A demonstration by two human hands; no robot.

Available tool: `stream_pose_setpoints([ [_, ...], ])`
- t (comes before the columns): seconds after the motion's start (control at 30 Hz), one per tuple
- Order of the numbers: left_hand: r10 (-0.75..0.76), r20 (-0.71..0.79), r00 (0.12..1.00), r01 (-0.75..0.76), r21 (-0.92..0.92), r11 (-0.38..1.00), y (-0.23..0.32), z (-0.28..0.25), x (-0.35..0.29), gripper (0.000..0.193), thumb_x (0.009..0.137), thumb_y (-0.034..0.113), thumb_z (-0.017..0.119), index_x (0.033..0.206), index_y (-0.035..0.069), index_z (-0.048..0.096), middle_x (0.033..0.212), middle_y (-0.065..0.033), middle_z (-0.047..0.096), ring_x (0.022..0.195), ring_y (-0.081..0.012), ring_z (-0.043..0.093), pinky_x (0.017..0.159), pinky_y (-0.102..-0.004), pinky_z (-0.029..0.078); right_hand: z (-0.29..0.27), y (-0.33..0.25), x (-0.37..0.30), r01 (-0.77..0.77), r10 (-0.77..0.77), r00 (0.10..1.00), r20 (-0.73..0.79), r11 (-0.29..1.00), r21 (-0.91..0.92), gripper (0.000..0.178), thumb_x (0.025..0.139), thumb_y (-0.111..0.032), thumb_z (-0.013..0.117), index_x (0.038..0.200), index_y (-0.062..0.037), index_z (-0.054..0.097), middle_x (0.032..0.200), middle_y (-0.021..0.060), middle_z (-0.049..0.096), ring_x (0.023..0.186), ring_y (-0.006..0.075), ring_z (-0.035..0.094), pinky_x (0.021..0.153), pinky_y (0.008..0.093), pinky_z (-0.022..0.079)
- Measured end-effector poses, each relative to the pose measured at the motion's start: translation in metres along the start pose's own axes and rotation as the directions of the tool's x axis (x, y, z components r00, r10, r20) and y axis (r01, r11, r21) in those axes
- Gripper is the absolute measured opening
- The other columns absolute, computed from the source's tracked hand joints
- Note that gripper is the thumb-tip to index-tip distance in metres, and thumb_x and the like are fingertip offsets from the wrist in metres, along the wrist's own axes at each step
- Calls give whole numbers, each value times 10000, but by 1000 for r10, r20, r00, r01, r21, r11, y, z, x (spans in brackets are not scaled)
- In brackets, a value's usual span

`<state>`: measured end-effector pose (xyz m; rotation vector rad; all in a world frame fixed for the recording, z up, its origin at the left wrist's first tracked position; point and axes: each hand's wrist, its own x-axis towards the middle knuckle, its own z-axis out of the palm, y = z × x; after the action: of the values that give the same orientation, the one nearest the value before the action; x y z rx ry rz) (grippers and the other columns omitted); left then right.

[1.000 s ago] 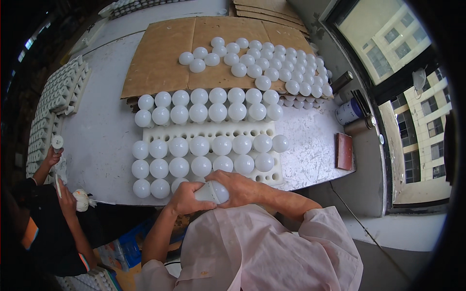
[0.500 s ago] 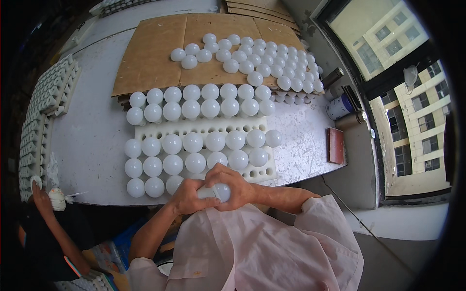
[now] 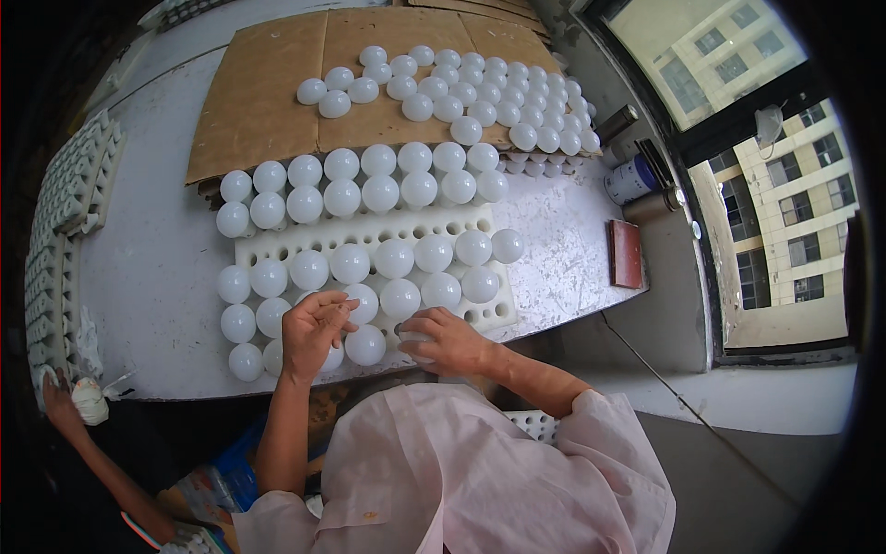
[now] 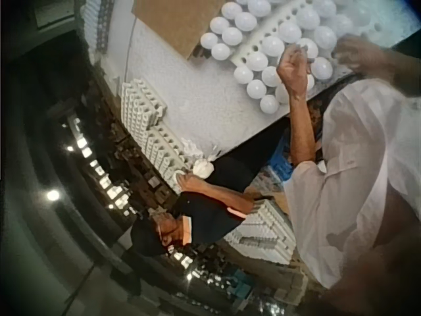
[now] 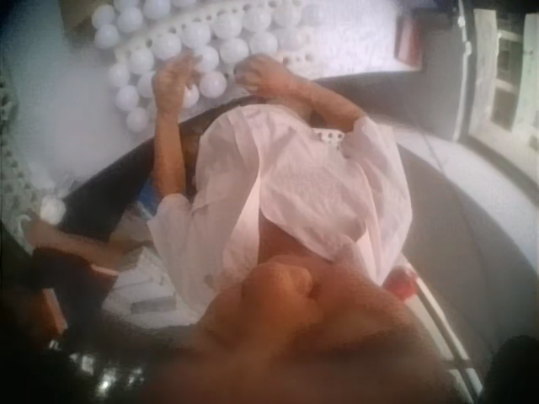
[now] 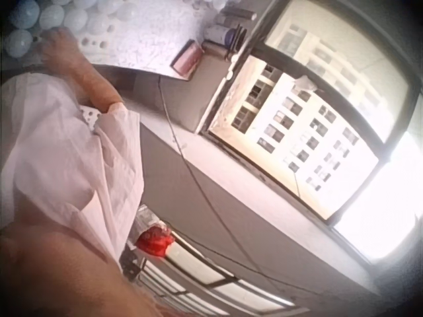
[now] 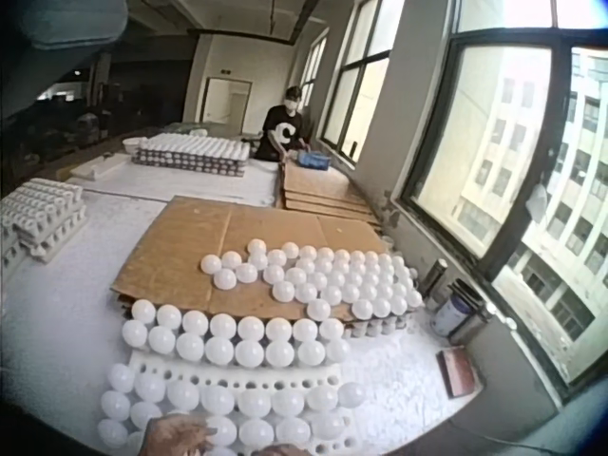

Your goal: The person assembles light bulbs by pressing translucent covers onto bulb bases by hand and placing them into a foam tray. The person also transfers covers from cardboard sheets onto the foam tray.

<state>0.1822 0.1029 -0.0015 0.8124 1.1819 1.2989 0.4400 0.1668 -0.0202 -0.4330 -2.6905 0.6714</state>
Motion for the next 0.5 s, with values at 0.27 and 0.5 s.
stream_pose_setpoints([
  [0.27,28,-133,991,-18,77,997,-6,-7,-18,215,887,73,599,1048,-67,583,975,-183,691,696,-141,662,489,-201,433,7,-3,20,22,-22,1000,16,1000,5,374,675,-167,733,1031,-151,621,1265,114,469,1274,338,377,1068,547,273],
  [0.5,127,-304,944,-62,217,974,-16,-14,-57,196,897,81,589,1046,-46,588,961,-149,694,693,-141,662,498,-204,443,-84,130,58,-491,460,702,-544,866,99,443,742,-175,726,1140,-68,563,1126,157,552,973,323,588,829,398,494],
])
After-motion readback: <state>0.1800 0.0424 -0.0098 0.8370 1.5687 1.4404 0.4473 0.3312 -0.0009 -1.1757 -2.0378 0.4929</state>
